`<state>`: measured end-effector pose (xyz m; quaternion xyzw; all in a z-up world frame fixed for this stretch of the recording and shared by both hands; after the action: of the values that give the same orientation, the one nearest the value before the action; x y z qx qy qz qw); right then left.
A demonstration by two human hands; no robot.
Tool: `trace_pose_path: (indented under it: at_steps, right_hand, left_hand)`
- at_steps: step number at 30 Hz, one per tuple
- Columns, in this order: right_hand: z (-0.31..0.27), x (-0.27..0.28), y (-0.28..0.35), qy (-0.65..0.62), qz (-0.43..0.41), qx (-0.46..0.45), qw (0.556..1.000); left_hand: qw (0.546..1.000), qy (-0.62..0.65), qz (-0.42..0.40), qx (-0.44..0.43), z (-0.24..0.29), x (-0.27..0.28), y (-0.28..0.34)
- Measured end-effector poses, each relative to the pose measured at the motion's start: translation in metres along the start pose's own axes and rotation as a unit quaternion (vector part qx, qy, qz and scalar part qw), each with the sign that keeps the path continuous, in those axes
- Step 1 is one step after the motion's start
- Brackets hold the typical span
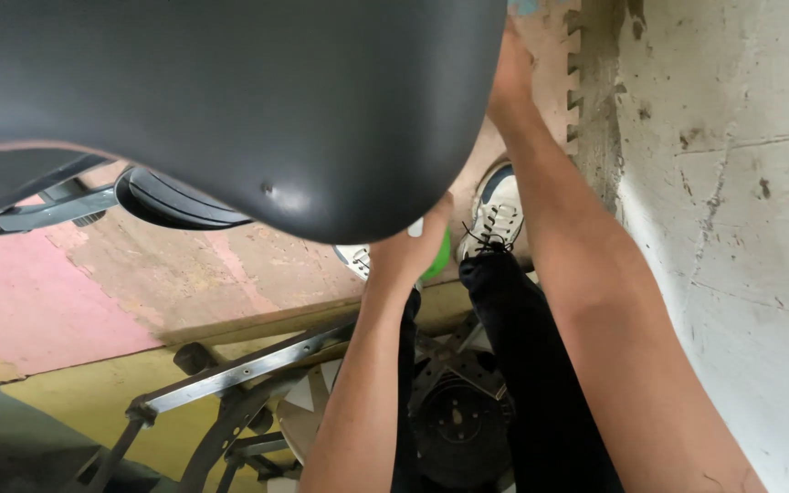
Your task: Wiping down and cleaning an elliptical trainer and a stationary bike using a spray bottle and cloth.
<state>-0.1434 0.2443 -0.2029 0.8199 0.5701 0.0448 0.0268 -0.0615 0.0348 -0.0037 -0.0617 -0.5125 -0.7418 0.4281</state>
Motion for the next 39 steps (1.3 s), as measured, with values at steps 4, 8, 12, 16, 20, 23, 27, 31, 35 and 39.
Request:
trace_pose_path:
  at_steps: [4, 8, 12, 16, 20, 23, 27, 31, 35, 39]
  right_hand:
    - [0.01, 0.002, -0.006, 0.006, -0.004, -0.015, 1.0]
    - [0.022, 0.009, 0.003, 0.017, -0.014, -0.039, 0.999]
    - [0.011, 0.017, 0.007, 0.031, -0.022, -0.05, 0.998]
    - [0.006, 0.019, 0.017, 0.041, -0.024, -0.064, 0.997]
    - [0.017, 0.026, 0.058, 0.053, -0.03, -0.075, 0.995]
    - [0.021, 0.042, 0.09, 0.061, -0.041, -0.09, 0.993]
    - [0.013, 0.068, 0.097, 0.077, -0.051, -0.099, 0.991]
    - [0.007, 0.071, 0.105, 0.091, -0.058, -0.12, 0.987]
    - [0.008, 0.045, 0.076, 0.109, -0.065, -0.129, 0.984]
    - [-0.008, 0.03, 0.084, 0.129, -0.093, -0.14, 0.977]
  left_hand:
    - [0.996, 0.067, 0.048, -0.02, 0.005, -0.003, -0.003]
    - [0.994, -0.035, 0.065, -0.084, 0.029, 0.008, -0.008]
    - [0.992, -0.057, 0.033, -0.105, 0.027, 0.005, -0.009]
    - [0.983, -0.017, 0.111, -0.146, 0.013, 0.005, -0.003]
    - [0.982, -0.024, 0.113, -0.15, -0.001, -0.004, -0.011]
    - [0.983, -0.029, 0.113, -0.145, -0.017, -0.011, -0.012]
    - [0.981, -0.031, 0.117, -0.148, -0.029, -0.023, -0.018]
    - [0.982, -0.038, 0.112, -0.145, -0.043, -0.036, -0.013]
    - [0.981, -0.039, 0.114, -0.151, -0.047, -0.043, -0.013]
    - [0.982, -0.032, 0.124, -0.138, -0.044, -0.027, 0.003]
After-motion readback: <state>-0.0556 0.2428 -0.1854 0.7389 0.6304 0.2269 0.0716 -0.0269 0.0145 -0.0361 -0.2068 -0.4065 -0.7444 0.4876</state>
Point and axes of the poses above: each hand's wrist, its own y-axis away from the middle knuckle, its own x-axis out of the back of the hand, z = x × y, the point moved 5 cm from there along -y, towards the middle knuckle, and after that the axes turned 14 degrees about -y, right-handed, at the moved point
